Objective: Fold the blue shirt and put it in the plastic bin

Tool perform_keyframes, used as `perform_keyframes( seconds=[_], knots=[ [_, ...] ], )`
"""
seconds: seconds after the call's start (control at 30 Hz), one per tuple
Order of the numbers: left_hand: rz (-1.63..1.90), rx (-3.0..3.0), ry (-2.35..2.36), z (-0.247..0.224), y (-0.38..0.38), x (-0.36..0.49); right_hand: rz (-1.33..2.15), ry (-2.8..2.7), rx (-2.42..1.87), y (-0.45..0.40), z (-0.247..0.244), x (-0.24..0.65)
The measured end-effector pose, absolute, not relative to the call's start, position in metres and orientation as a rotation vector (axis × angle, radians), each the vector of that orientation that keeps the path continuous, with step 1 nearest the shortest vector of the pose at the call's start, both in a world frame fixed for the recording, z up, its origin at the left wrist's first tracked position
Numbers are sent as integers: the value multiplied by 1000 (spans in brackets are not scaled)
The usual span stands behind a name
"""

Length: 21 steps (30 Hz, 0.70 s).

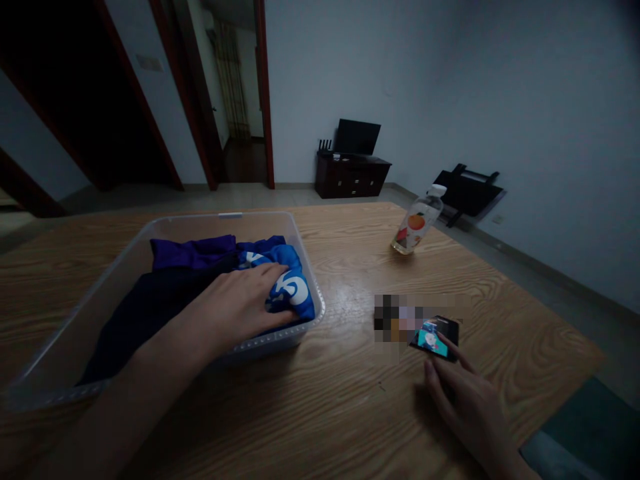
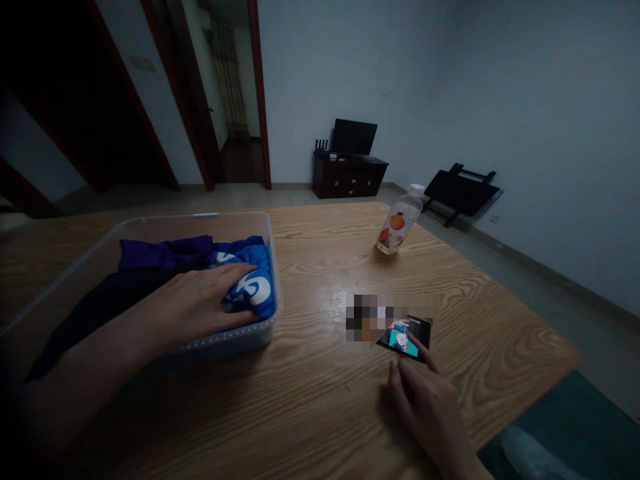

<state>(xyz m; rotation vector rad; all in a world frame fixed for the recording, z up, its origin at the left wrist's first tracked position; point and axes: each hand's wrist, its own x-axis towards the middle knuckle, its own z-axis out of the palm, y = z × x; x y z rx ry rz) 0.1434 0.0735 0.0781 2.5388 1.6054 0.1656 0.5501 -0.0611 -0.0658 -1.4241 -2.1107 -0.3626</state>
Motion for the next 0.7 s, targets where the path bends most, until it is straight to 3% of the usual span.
perform_keyframes(
  seconds=[0.7],
  knots=[
    [118,2585,1627,70,80,139,-388,-2118,-1470,-58,-71,555]
  ],
)
